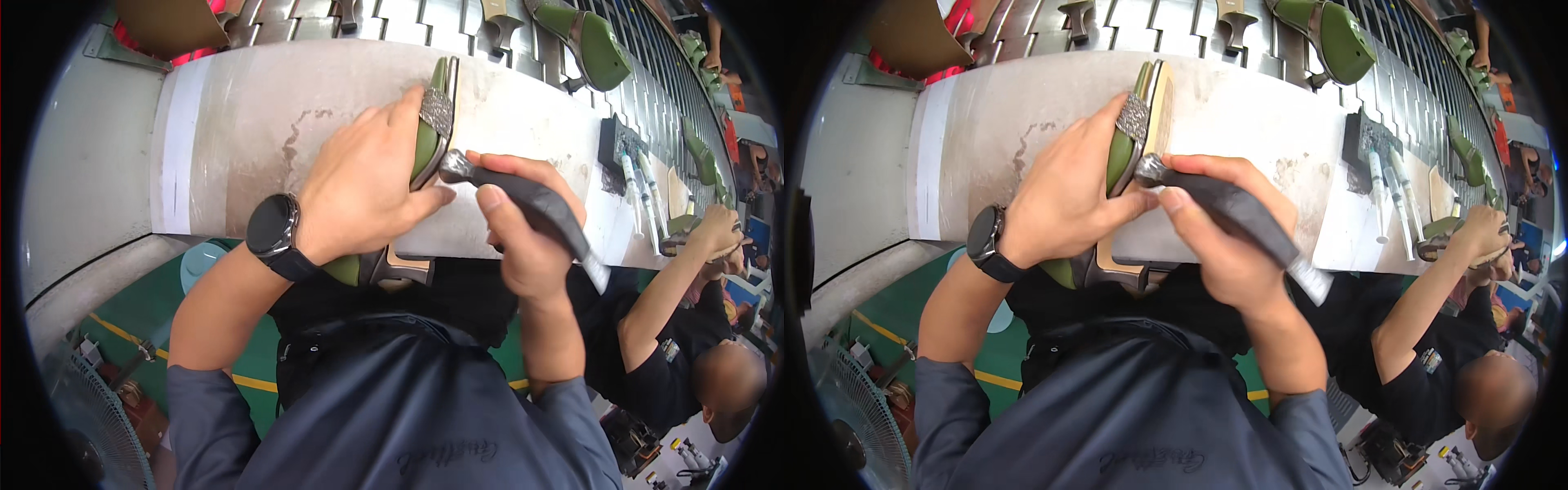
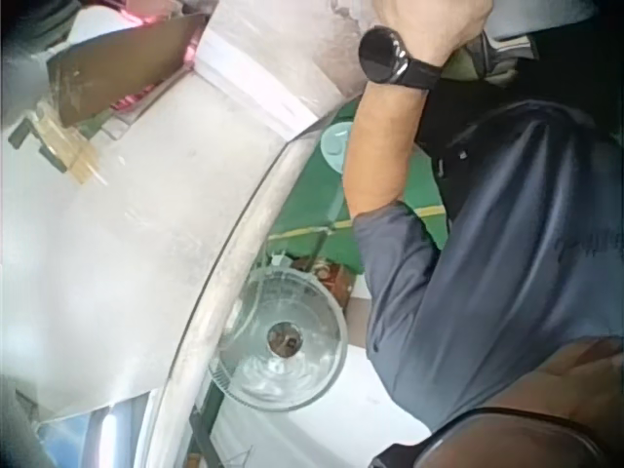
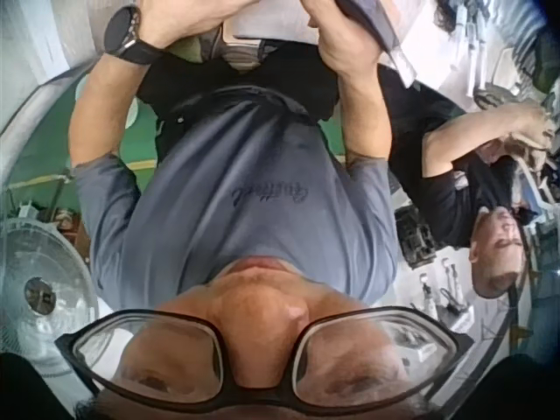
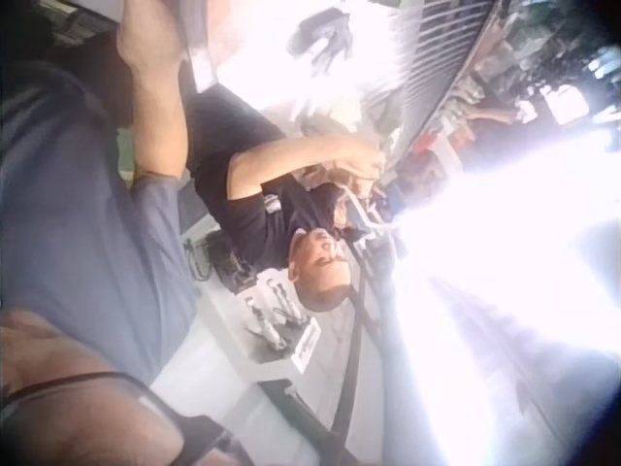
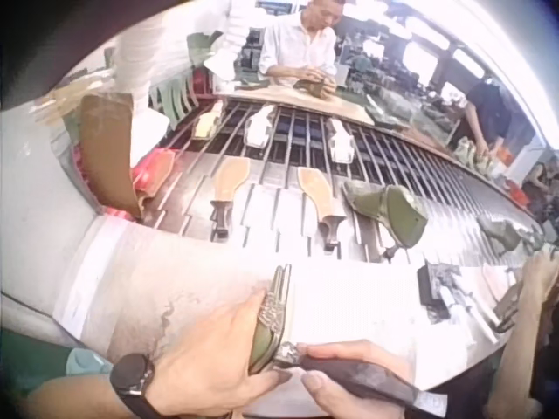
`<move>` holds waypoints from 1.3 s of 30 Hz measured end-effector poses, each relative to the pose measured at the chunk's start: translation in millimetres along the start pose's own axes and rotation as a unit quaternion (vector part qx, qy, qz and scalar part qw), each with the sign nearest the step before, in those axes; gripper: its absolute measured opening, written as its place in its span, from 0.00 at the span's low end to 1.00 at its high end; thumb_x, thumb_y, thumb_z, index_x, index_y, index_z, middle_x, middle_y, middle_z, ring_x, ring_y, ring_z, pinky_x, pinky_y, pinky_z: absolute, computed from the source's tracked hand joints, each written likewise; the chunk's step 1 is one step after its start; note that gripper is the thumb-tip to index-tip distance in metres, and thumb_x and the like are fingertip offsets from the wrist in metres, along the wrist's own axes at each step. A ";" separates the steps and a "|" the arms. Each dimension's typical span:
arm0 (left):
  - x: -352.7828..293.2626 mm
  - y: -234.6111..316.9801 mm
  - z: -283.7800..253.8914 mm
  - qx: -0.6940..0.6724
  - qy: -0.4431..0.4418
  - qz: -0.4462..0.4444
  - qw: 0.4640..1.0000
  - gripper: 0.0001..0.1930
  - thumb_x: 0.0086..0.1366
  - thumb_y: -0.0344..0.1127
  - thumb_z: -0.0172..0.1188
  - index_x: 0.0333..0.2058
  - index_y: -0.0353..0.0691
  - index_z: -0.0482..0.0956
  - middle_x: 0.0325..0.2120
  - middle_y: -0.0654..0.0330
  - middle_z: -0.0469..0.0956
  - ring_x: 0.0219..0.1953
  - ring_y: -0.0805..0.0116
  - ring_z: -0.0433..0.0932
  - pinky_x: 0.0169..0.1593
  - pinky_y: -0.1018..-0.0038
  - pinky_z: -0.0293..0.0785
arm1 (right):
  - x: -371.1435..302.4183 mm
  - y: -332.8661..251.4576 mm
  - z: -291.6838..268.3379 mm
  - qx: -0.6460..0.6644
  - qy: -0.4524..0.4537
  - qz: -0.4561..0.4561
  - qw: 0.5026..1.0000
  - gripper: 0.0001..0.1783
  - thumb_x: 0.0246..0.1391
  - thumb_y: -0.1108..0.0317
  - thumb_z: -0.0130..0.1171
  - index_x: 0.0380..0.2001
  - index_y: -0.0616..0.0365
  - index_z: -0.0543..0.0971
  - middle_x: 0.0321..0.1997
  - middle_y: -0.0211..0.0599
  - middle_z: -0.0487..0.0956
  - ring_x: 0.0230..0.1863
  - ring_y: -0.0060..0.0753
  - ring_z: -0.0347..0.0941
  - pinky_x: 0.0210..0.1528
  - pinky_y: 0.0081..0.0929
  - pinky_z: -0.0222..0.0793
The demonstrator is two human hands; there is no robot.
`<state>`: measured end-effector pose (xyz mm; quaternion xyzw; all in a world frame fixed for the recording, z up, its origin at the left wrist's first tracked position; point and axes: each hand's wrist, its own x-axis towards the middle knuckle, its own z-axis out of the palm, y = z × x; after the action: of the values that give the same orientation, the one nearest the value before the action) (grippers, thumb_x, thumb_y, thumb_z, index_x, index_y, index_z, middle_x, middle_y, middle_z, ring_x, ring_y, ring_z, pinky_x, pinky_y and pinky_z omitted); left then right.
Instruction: The person assembles high-heeled shoes by pressing shoe soles onto shoe uppers on lasts by hand and hammering along the edges with a hammer.
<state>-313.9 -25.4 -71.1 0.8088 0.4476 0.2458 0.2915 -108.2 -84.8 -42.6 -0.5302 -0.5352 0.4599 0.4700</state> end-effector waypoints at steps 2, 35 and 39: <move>-5.5 -0.5 0.0 -0.037 0.011 -0.023 0.999 0.54 0.55 0.45 0.79 0.70 0.20 0.57 0.54 0.34 0.78 0.56 0.37 0.78 0.61 0.54 0.74 | 10.1 -8.7 -12.6 0.011 -0.032 0.080 0.996 0.14 0.61 0.77 0.69 0.50 0.66 0.84 0.46 0.39 0.88 0.46 0.22 0.83 0.53 0.22 0.78; 13.2 -6.7 -7.6 -0.027 0.020 -0.040 0.999 0.41 0.57 0.37 0.71 0.68 0.28 0.68 0.48 0.40 0.81 0.52 0.39 0.81 0.57 0.57 0.76 | 107.1 -6.5 -10.9 -0.031 -0.103 0.010 0.994 0.12 0.57 0.70 0.72 0.42 0.64 0.87 0.36 0.32 0.88 0.38 0.19 0.83 0.44 0.20 0.79; 14.5 -15.3 -9.4 -0.044 0.008 -0.035 0.998 0.41 0.56 0.36 0.71 0.67 0.28 0.68 0.48 0.41 0.82 0.51 0.43 0.82 0.57 0.59 0.77 | 132.8 8.9 -2.3 -0.058 -0.036 0.054 0.996 0.13 0.59 0.61 0.71 0.44 0.55 0.89 0.34 0.23 0.86 0.24 0.10 0.69 0.23 0.15 0.62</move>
<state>-322.0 -3.9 -73.1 0.7769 0.4668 0.2613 0.3320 -104.2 48.1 -49.1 -0.5675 -0.5481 0.4718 0.3936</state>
